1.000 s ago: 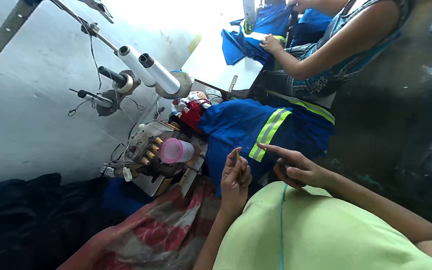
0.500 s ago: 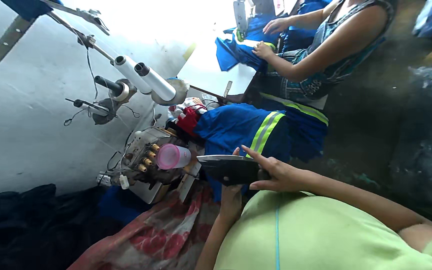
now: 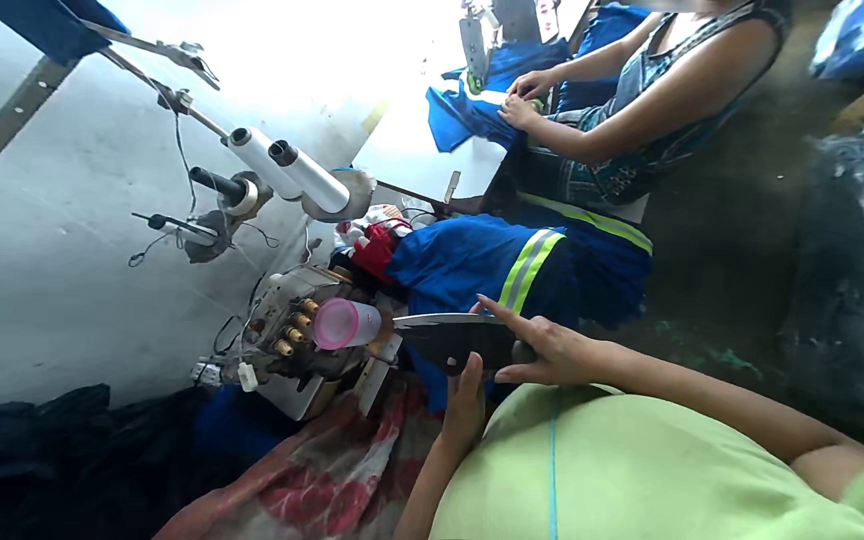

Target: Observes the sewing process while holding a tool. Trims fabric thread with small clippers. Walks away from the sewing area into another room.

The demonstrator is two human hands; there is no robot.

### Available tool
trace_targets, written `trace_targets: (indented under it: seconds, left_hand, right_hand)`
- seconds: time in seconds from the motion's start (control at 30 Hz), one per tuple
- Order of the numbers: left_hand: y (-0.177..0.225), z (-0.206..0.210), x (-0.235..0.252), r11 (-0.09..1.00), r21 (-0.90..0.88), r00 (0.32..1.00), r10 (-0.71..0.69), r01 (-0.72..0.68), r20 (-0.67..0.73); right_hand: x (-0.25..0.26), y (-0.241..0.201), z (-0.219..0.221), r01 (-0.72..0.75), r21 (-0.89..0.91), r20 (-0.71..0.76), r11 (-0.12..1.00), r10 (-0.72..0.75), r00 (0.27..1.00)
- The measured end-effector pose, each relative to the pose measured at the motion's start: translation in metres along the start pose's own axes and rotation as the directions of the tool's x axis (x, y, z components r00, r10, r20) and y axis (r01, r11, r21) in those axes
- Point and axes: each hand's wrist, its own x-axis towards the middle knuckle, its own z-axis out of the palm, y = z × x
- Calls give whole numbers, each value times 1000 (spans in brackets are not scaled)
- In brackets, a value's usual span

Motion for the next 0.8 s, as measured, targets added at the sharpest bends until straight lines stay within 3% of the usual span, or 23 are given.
trace_targets:
  seconds: [0.2, 0.4, 0.57, 0.8]
  left_hand:
    - [1, 5, 4, 999, -29, 999, -46, 45, -30]
    - [1, 14, 10, 995, 73, 991, -62, 71, -119]
    - [0, 15, 12, 988, 121, 991, -82, 95, -109]
    - [-1, 24, 13, 965, 259, 985, 0, 45, -173]
  right_hand:
    - [1, -2, 0, -34, -16, 20, 999, 35, 999]
    - [1, 3, -3, -4, -25, -6, 1000, 4, 1000]
    - [1, 4, -8, -7, -12, 4, 1000, 7, 1000]
    - [-2, 0, -6, -87, 5, -19, 996, 87, 996]
